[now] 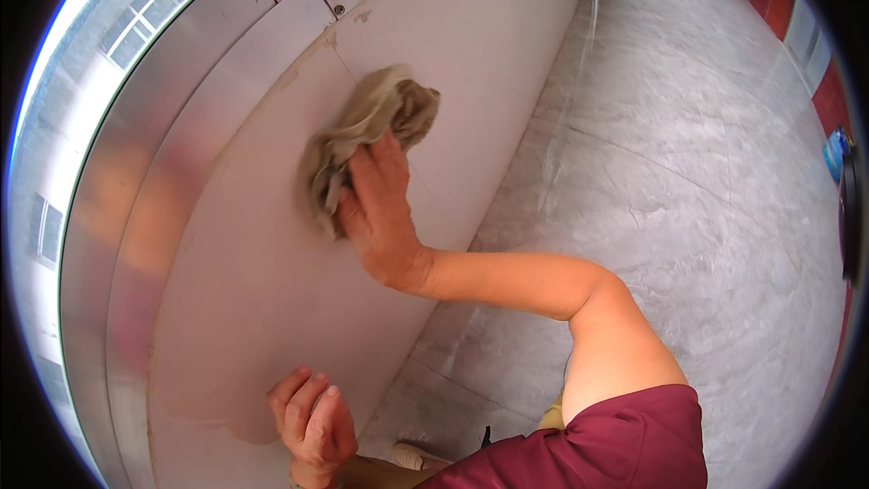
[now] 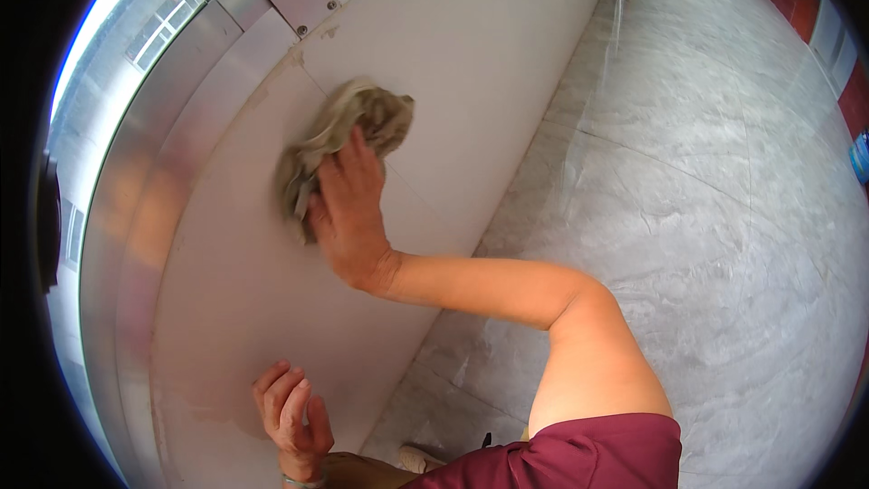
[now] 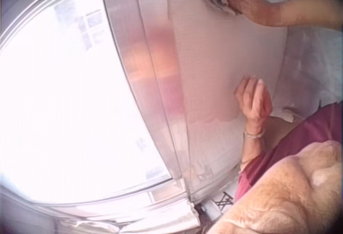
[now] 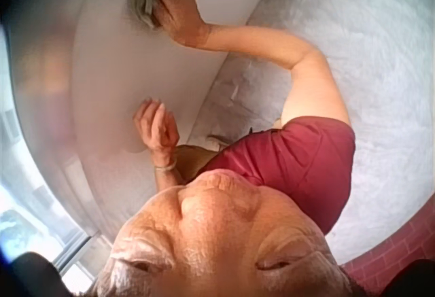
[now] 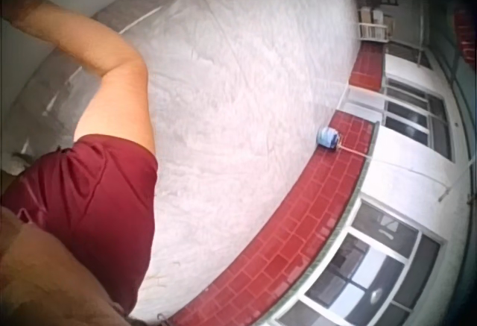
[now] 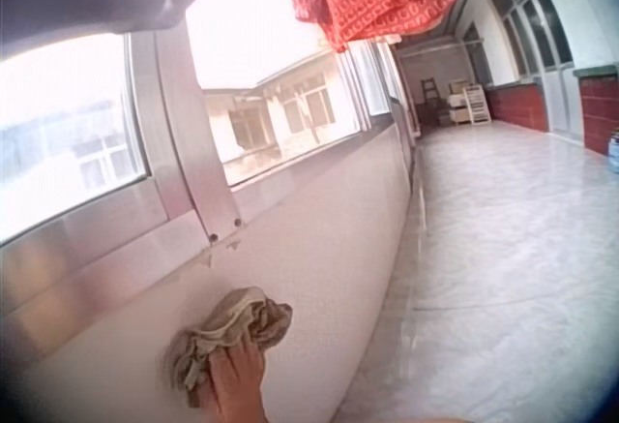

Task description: The person wipes the lower section of a large window and the adjacent wall with a cloth. They then move to the window frame, wiping the vertical and horizontal metal bars thoroughly.

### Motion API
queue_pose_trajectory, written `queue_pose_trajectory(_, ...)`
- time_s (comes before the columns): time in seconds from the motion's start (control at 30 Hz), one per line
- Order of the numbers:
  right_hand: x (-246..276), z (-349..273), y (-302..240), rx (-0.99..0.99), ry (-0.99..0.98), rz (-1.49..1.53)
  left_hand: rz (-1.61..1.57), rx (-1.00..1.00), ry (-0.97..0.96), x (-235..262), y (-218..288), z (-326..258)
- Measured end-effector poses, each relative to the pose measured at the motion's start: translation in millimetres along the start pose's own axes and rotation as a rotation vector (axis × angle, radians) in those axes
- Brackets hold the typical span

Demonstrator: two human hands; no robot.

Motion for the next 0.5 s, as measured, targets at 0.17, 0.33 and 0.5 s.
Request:
queue_pose_trajectory(0.17, -36, -48, -51, 0.607, -0.283, 0.027, 0.003, -0.042, 0.006, -8, 4, 9)
queue_pose_trajectory(0.33, -67, -78, -38, 1.082, -0.518, 0.006, 0.001, -0.06, 0.064, -6, 1, 10)
queue_pose_trajectory(0.5, -46, -33, -18, 1.134, -0.402, -0.078, 0.087, -0.056, 0.072, 2, -8, 5)
Point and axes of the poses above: each hand's wrist, its own z-axis towards the middle knuckle, its own x-axis out of the back of the hand, y = z × x, the point moved 1 cm from there along z, towards the middle knuckle, and after that the axes turned 4 degrees about z, right-handed, at the moved point
